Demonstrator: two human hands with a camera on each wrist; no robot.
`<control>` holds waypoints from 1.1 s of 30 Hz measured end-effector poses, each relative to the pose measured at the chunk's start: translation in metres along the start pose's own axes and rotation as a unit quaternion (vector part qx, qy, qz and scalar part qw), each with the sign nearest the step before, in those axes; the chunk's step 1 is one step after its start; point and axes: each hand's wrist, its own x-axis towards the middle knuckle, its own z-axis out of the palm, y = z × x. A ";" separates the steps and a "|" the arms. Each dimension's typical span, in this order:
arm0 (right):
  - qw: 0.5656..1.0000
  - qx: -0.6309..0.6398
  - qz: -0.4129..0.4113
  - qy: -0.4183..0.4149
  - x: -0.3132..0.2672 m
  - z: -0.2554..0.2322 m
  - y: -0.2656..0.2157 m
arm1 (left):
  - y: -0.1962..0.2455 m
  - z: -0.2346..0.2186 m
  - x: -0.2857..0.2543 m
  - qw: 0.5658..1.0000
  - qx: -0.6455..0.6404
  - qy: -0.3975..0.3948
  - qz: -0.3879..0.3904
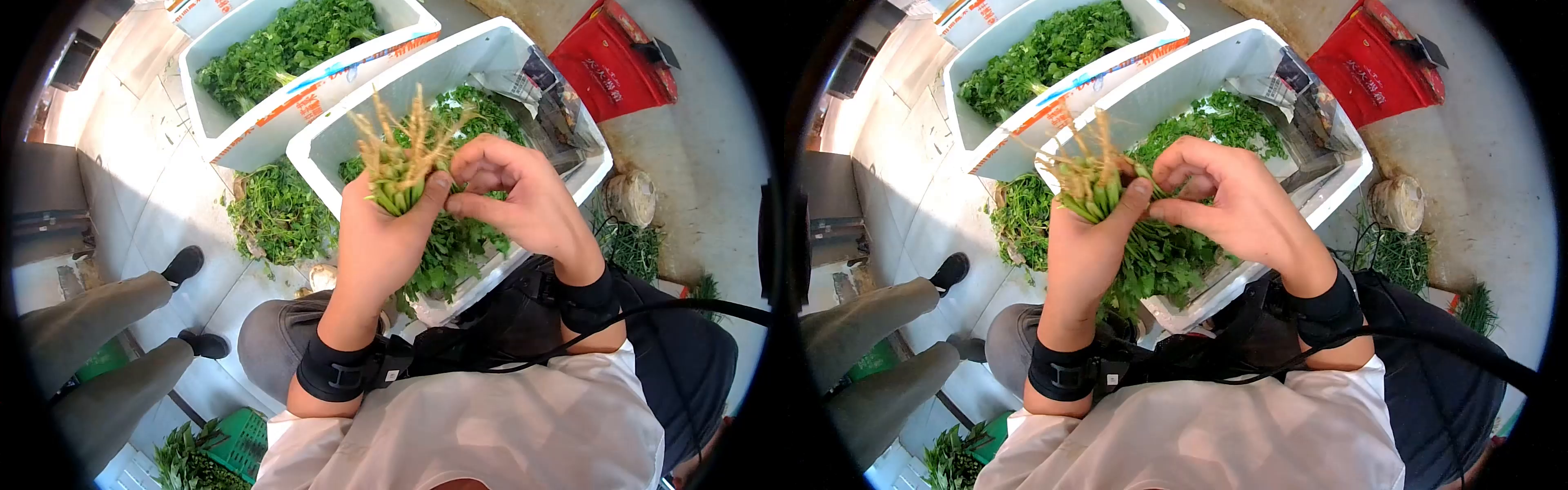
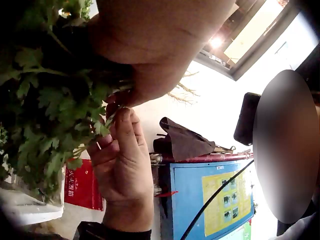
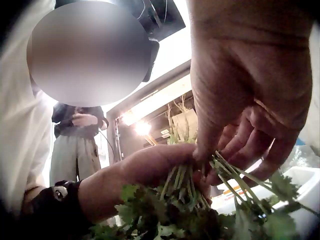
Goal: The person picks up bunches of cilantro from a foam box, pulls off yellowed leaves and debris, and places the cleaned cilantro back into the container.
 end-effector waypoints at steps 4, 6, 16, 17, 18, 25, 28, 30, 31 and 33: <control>0.996 0.087 0.011 -0.019 0.000 -0.004 0.003 | 0.004 0.000 0.001 0.999 -0.005 0.046 -0.018; 0.991 0.135 -0.017 -0.017 -0.002 -0.006 0.005 | 0.003 0.003 0.001 0.996 -0.031 0.079 -0.012; 0.998 -0.004 -0.045 0.036 -0.008 -0.014 0.004 | -0.003 0.007 0.004 0.997 -0.002 0.077 0.011; 0.999 -0.021 -0.019 0.035 -0.008 -0.015 0.000 | -0.002 0.009 0.003 0.996 -0.021 0.088 0.011; 0.999 -0.038 0.007 0.033 -0.008 -0.016 -0.003 | -0.001 0.011 0.002 0.994 -0.040 0.098 0.010; 0.999 -0.010 -0.001 0.035 -0.009 -0.011 0.000 | -0.002 0.013 0.000 0.994 -0.073 0.076 0.023; 0.998 -0.033 -0.006 0.053 -0.009 -0.007 0.003 | 0.000 0.015 -0.002 0.999 -0.027 0.042 0.013; 0.997 -0.050 -0.034 0.057 -0.008 -0.005 0.007 | -0.001 0.016 -0.003 0.996 -0.074 0.043 0.008; 0.997 -0.050 -0.034 0.058 -0.009 -0.005 0.005 | -0.001 0.016 -0.003 0.996 -0.074 0.042 0.008; 0.992 -0.085 -0.067 0.070 -0.009 -0.005 0.000 | -0.001 0.016 -0.003 0.997 -0.030 0.069 0.037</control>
